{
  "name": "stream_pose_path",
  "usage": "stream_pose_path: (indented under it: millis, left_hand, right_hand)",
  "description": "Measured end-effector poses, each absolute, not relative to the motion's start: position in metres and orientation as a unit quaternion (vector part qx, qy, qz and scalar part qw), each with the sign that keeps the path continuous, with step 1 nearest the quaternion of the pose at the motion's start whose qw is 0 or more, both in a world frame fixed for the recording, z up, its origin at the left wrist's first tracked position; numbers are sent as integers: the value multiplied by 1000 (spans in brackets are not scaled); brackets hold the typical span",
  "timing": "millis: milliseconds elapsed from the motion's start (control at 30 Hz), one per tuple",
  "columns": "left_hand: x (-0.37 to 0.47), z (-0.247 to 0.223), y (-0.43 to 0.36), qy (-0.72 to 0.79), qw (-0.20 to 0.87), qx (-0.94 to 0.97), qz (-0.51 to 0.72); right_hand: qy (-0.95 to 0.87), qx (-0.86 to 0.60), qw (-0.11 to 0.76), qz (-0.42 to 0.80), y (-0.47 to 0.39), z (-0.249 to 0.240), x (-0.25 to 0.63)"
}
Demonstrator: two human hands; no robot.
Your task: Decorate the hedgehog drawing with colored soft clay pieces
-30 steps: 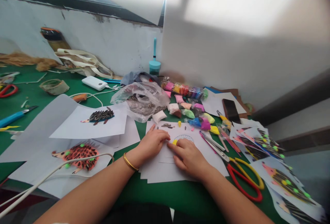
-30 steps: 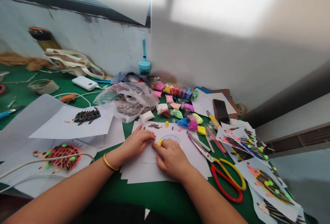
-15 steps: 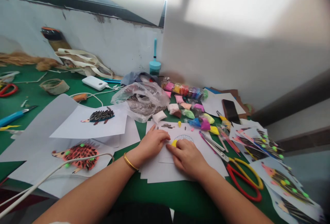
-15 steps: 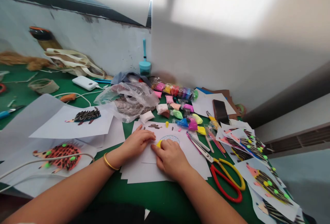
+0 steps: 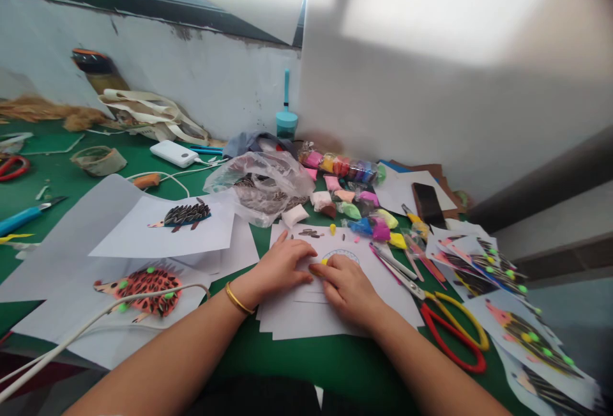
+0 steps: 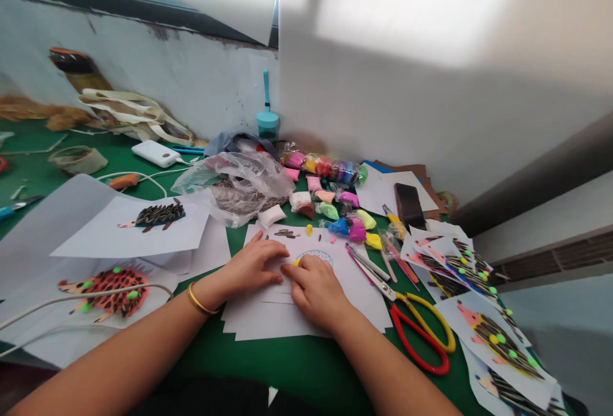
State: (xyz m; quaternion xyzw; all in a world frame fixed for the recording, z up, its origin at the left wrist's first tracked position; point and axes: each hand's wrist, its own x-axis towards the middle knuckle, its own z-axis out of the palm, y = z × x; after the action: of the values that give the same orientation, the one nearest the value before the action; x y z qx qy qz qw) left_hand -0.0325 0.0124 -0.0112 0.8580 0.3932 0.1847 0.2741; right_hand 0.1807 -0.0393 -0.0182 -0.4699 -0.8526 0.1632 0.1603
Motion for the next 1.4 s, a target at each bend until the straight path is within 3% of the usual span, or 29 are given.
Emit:
stream_pose_path:
  millis: [467,933,1400]
  left_hand:
    - [-33,-14,12,390,268,862,183]
    - [-31,-18,11,405,246,859,191]
    - [-24,-15,8,418,228,857,195]
  right_hand:
    - [-855,-464,162,162,-40,-21,182]
    - [-855,-437,233,152,-39,-23,188]
    - [-881,-421,202,81,-44,-19,192]
